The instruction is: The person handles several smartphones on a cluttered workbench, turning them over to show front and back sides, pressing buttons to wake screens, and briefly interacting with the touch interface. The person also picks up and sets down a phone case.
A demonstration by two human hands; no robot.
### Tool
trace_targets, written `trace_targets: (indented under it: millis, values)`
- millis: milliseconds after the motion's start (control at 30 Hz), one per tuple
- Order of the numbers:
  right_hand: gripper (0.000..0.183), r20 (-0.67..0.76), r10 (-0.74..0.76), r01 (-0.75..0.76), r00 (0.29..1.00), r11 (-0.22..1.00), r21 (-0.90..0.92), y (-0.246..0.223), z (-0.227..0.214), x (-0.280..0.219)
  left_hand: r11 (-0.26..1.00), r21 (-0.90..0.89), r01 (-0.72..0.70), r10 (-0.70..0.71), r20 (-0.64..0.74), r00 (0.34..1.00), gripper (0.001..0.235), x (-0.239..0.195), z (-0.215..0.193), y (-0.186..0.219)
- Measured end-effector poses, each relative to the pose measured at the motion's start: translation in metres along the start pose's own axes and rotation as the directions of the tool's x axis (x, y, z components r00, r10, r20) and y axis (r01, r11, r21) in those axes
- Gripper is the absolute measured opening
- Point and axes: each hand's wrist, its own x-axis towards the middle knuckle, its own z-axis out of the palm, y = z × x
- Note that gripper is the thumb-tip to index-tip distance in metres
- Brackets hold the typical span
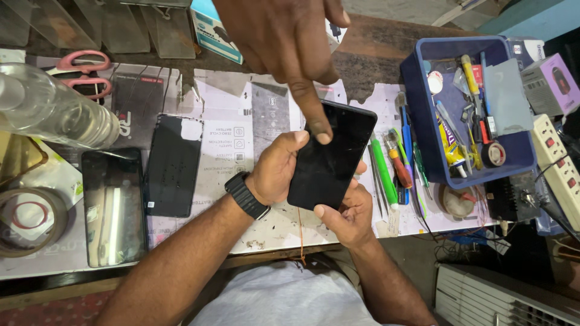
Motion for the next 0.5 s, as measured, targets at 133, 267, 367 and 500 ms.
trace_targets:
  millis: [133,267,367,500]
  values:
    - [0.028,0.004,0.005,-0.005,1.000,1.000,0.011,-0.0031,0.0021,0.0017,0.998,-0.060,0.024,-0.022,0.031,0.999,0.070,0.0010,0.0007,0.0011]
    - [0.025,-0.008,0.027,-0.027,1.000,0.999,0.022,-0.0034,0.0031,0.0016,0.999,-0.017,0.028,-0.029,-0.055,0.998,0.068,0.0012,0.0015,0.0017]
    - [0.023,-0.020,0.045,-0.044,0.999,0.998,0.041,-0.0005,0.0020,0.0000,1.000,-0.011,-0.001,0.000,-0.065,0.998,0.067,-0.0007,0.0008,0.0012]
    - [0.024,-0.013,0.050,-0.050,0.999,0.999,0.008,0.0009,-0.0001,-0.0006,0.998,-0.061,-0.023,0.020,-0.058,0.998,0.066,0.0012,0.0012,0.0020]
